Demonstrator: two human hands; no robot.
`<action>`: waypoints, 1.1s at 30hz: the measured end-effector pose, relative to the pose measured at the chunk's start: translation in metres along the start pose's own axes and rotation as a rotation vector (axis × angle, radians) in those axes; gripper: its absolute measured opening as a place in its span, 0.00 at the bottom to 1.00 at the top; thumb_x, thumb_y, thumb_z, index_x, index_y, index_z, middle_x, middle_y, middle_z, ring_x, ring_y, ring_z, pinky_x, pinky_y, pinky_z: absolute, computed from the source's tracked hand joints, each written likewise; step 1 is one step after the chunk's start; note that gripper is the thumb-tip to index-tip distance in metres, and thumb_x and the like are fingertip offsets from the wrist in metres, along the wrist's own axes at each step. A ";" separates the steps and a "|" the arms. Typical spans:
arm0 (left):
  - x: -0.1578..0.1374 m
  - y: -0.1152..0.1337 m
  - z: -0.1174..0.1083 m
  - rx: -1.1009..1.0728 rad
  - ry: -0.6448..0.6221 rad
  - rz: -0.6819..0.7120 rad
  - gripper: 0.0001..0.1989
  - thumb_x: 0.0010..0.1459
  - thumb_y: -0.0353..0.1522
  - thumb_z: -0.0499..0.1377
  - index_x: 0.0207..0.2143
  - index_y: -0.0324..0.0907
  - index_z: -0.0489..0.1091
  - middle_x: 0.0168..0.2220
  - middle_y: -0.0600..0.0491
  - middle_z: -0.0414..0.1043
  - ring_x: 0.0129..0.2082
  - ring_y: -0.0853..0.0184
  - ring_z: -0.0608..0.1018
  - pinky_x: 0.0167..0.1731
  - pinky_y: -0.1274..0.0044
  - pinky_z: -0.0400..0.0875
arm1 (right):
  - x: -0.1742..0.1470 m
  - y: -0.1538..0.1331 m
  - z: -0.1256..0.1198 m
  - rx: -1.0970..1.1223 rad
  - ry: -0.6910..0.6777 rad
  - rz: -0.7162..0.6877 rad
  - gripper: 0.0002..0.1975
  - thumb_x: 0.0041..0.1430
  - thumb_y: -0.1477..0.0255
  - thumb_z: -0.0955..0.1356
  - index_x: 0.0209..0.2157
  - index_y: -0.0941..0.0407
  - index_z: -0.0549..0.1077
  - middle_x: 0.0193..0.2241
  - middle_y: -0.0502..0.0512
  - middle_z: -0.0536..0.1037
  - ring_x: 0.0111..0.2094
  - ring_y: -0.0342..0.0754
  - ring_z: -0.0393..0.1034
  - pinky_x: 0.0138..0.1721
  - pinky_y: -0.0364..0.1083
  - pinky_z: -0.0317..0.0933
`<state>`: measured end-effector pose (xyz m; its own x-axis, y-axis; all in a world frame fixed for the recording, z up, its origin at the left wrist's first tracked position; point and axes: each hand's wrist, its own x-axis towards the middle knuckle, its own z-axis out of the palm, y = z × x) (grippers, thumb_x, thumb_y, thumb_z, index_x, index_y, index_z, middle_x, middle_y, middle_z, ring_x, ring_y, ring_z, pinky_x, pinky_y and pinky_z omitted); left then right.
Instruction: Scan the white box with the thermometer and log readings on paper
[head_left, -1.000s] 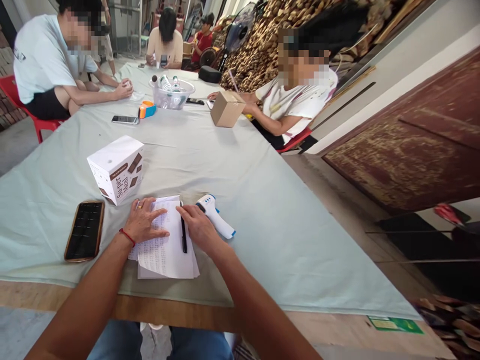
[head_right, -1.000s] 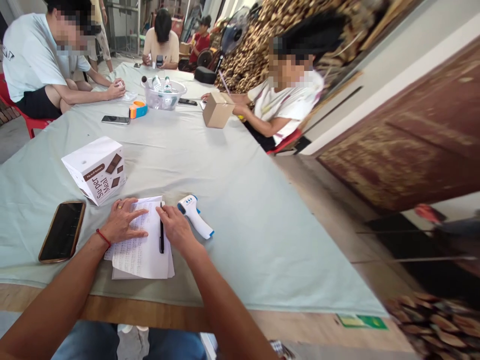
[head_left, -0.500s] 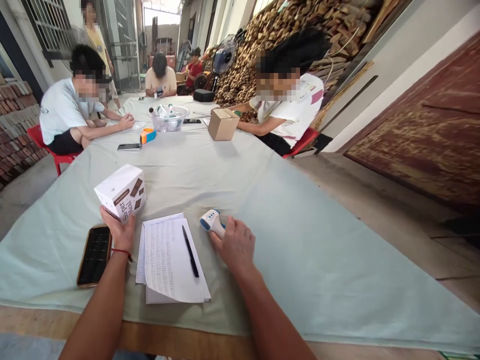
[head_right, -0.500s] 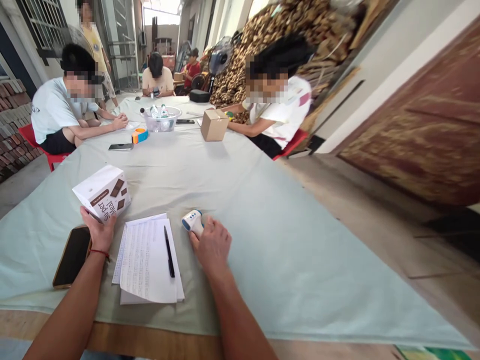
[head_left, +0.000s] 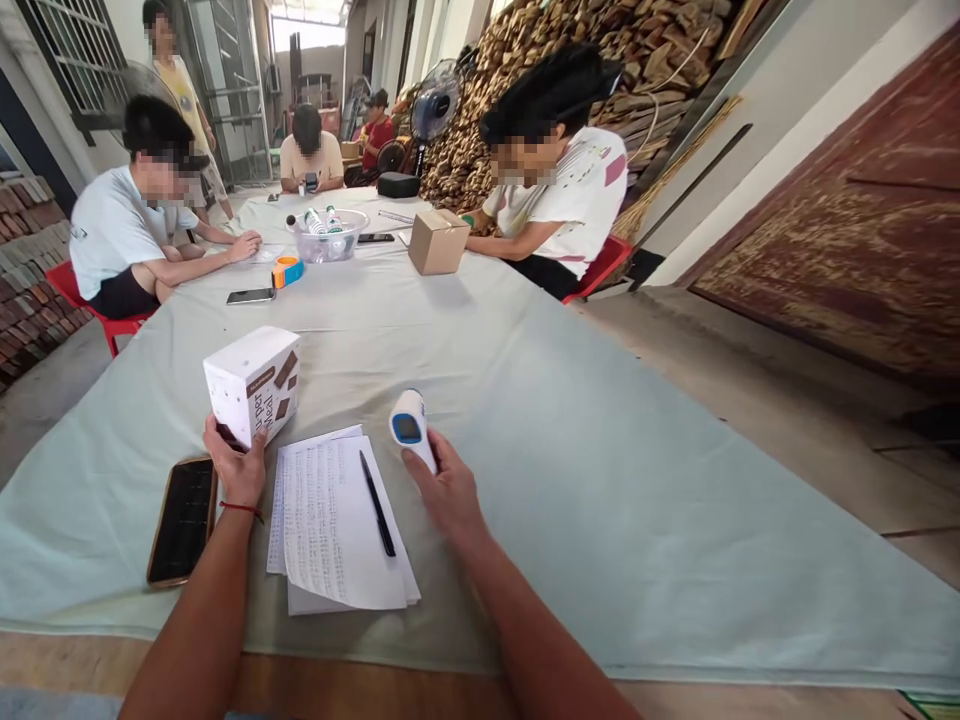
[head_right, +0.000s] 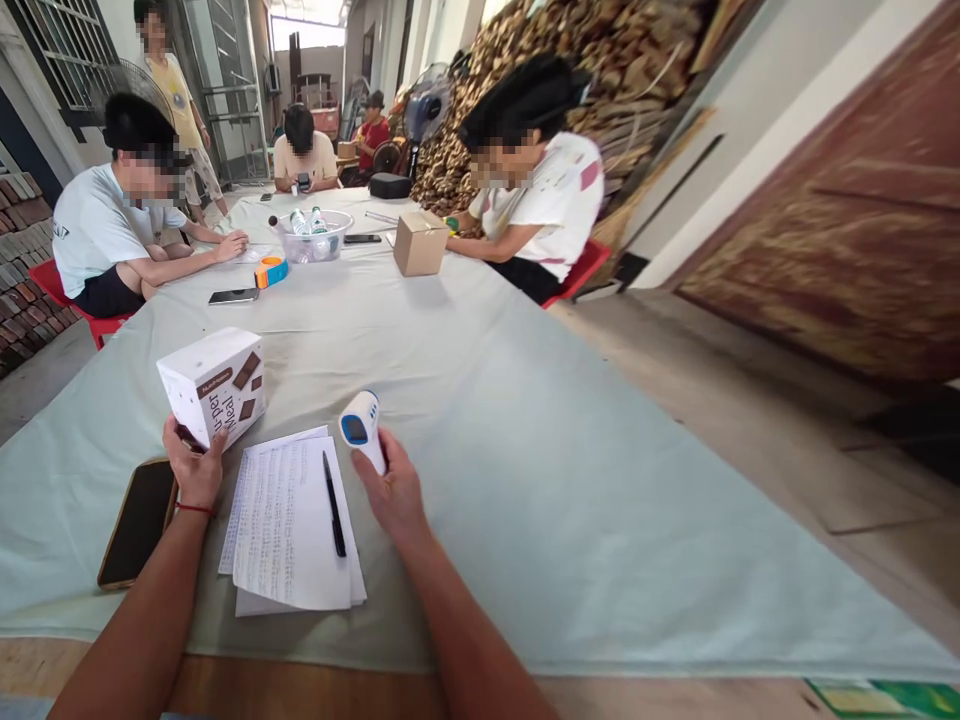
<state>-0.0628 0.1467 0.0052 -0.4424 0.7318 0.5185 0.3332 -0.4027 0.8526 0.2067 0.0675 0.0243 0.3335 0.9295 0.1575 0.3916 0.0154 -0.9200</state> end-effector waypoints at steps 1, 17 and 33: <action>-0.002 0.005 0.001 -0.029 -0.012 0.003 0.43 0.46 0.43 0.70 0.60 0.42 0.57 0.54 0.43 0.62 0.55 0.54 0.69 0.57 0.63 0.65 | -0.006 -0.004 0.005 0.173 -0.041 -0.026 0.21 0.56 0.53 0.64 0.41 0.55 0.71 0.35 0.56 0.76 0.38 0.53 0.69 0.40 0.49 0.63; -0.026 0.034 0.018 -0.331 -0.363 -0.258 0.30 0.54 0.45 0.65 0.55 0.41 0.67 0.53 0.44 0.72 0.53 0.55 0.74 0.51 0.66 0.71 | -0.030 -0.024 0.038 0.597 -0.514 0.091 0.20 0.57 0.52 0.65 0.25 0.54 0.64 0.19 0.47 0.66 0.22 0.42 0.59 0.28 0.45 0.54; -0.022 0.036 0.018 -0.277 -0.369 -0.228 0.30 0.53 0.46 0.65 0.54 0.41 0.67 0.50 0.45 0.73 0.49 0.57 0.76 0.50 0.67 0.72 | -0.029 -0.025 0.045 0.494 -0.492 0.033 0.24 0.57 0.46 0.63 0.25 0.53 0.64 0.20 0.47 0.68 0.25 0.43 0.62 0.31 0.44 0.57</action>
<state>-0.0257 0.1263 0.0231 -0.1384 0.9430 0.3027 0.0077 -0.3046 0.9525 0.1481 0.0567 0.0268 -0.1349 0.9894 0.0530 -0.0871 0.0414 -0.9953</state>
